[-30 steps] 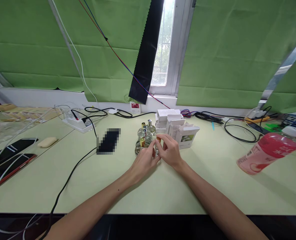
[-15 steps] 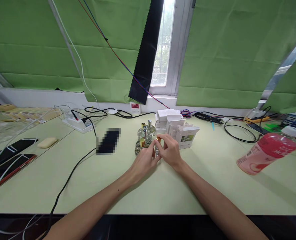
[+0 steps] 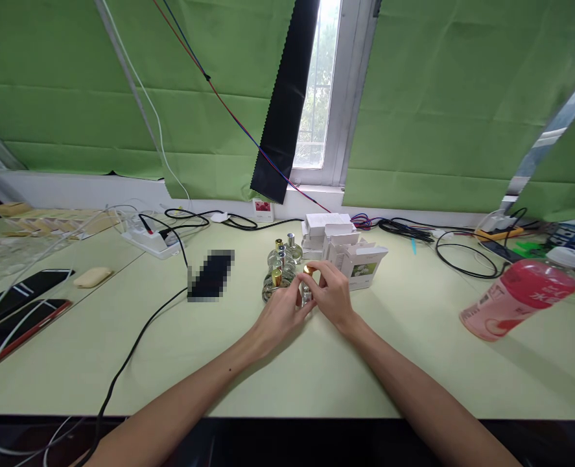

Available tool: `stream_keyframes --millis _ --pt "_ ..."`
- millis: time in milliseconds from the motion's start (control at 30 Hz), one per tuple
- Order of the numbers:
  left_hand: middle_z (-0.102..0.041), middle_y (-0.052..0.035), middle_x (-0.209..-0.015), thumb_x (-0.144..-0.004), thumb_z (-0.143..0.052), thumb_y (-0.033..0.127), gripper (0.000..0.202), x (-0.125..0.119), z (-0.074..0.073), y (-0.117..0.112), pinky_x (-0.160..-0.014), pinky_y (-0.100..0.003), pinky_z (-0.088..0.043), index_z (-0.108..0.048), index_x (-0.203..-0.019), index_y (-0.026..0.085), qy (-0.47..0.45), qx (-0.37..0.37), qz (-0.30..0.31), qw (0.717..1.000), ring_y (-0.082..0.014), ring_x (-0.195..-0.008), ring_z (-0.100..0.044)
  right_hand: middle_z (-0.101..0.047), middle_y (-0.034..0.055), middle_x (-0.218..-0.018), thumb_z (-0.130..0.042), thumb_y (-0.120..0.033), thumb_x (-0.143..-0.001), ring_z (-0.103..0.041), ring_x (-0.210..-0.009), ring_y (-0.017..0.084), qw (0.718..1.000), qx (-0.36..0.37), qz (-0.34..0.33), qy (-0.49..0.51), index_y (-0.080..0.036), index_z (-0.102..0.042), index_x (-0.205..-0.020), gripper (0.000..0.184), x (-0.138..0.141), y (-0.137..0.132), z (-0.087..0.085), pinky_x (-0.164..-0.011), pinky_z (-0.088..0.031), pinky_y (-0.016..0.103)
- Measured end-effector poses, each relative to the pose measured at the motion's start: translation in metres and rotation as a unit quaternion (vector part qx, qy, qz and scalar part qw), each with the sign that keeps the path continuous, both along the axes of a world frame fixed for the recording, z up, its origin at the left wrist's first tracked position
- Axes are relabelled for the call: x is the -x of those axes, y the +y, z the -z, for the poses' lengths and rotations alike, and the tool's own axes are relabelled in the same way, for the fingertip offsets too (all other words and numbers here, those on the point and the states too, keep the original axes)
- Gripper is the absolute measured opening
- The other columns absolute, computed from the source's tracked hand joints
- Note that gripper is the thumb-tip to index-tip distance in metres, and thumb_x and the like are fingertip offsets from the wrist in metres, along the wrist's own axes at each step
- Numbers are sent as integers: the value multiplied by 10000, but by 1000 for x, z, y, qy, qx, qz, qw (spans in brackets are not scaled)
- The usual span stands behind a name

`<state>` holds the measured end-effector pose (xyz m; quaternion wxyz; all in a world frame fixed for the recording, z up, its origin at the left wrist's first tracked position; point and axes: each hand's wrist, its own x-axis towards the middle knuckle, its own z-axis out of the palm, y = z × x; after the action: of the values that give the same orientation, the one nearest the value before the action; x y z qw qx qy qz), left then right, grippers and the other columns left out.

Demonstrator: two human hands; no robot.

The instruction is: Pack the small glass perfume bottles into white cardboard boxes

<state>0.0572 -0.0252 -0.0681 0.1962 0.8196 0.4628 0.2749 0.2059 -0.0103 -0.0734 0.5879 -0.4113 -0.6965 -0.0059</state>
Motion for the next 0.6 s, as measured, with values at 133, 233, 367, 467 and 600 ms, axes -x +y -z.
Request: stream_keyframes --millis 133,233,367,467,600 --pt "-664 -24 -766 -947 -563 396 321 0 2 1 -583 -288 -381 -551 -1163 158 9 -4 -7 1000 -205 -644 -613 -692 26 -863 -676 -333 -936 -461 -522 103 1000 3 4 11 -187 -682 -946 146 0 1 1 -588 -455 271" --pt "-668 -27 -771 -951 -557 402 310 0 2 1 -585 -289 -383 -551 -1144 160 10 -5 -6 1000 -207 -654 -617 -687 21 -862 -677 -351 -934 -453 -522 100 1000 13 2 8 -194 -678 -939 156 -1 2 1 -590 -455 271" --pt "-677 -32 -782 -949 -557 400 286 1 1 0 -587 -289 -387 -558 -1111 165 10 -1 -7 1000 -208 -655 -620 -676 13 -857 -684 -346 -926 -447 -515 97 1000 15 1 5 -198 -671 -931 149 -1 2 0 -587 -450 273" --pt "-678 -33 -781 -945 -555 373 287 1 1 -1 -593 -288 -398 -560 -1141 163 8 -2 -5 1000 -206 -652 -621 -672 14 -864 -664 -319 -934 -445 -514 96 1000 18 1 -2 -198 -662 -941 121 -1 1 -1 -591 -448 272" --pt "-674 -32 -773 -930 -551 325 326 1 0 -1 -605 -286 -415 -555 -1211 160 0 -7 -1 1000 -202 -652 -622 -680 23 -874 -601 -305 -954 -429 -478 86 1000 19 1 -4 -198 -649 -954 118 0 -1 -2 -572 -450 267"
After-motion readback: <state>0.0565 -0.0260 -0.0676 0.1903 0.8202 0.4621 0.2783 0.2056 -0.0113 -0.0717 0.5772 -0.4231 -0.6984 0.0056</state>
